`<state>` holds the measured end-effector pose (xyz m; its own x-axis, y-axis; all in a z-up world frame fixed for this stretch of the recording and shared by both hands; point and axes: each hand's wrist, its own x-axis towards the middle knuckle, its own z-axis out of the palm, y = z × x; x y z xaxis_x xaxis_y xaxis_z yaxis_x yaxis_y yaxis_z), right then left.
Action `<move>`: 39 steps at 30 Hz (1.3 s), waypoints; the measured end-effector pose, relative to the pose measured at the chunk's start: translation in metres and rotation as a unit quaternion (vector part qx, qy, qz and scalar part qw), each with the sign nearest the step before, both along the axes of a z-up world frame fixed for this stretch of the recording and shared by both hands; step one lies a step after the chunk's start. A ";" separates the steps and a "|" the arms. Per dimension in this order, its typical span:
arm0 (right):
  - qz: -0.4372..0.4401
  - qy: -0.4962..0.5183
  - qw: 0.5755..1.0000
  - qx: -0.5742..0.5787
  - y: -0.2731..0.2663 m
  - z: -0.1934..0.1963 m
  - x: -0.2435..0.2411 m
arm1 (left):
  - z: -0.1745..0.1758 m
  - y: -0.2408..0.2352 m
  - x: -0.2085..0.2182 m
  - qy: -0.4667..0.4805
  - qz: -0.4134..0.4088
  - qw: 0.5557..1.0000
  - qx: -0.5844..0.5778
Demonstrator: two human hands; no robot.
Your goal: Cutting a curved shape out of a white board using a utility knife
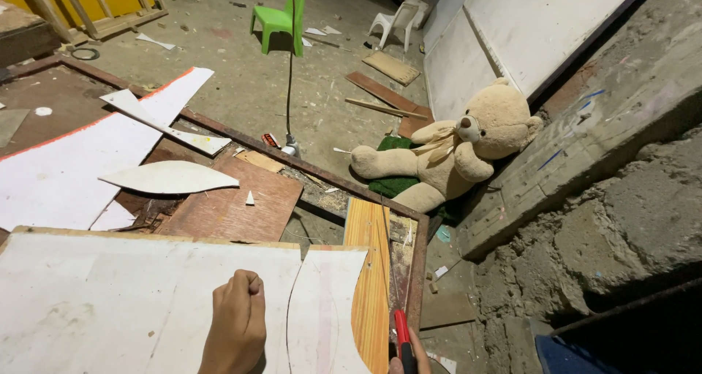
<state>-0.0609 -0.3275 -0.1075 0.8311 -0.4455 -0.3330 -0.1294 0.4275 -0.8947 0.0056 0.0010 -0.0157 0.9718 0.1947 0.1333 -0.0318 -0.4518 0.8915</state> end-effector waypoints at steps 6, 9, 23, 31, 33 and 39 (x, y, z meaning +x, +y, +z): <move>0.040 0.033 0.992 -0.114 -0.010 -0.008 0.003 | -0.002 0.000 0.000 0.016 0.001 1.000 -0.002; 0.009 0.129 0.964 -0.232 0.012 0.023 0.000 | 0.000 0.000 0.002 0.004 0.001 1.000 0.005; 0.117 0.029 0.775 -0.620 0.065 0.092 -0.032 | -0.015 -0.018 0.006 -0.201 -0.064 0.894 0.396; 0.130 -0.017 0.729 -0.672 0.101 0.129 -0.016 | -0.005 -0.016 0.006 -0.172 -0.092 0.902 0.386; 0.190 0.003 0.714 -0.674 0.101 0.136 -0.011 | -0.005 -0.017 0.005 -0.153 -0.100 0.903 0.388; 0.241 0.053 0.745 -0.619 0.114 0.174 0.015 | -0.007 -0.016 0.005 -0.146 -0.102 0.900 0.399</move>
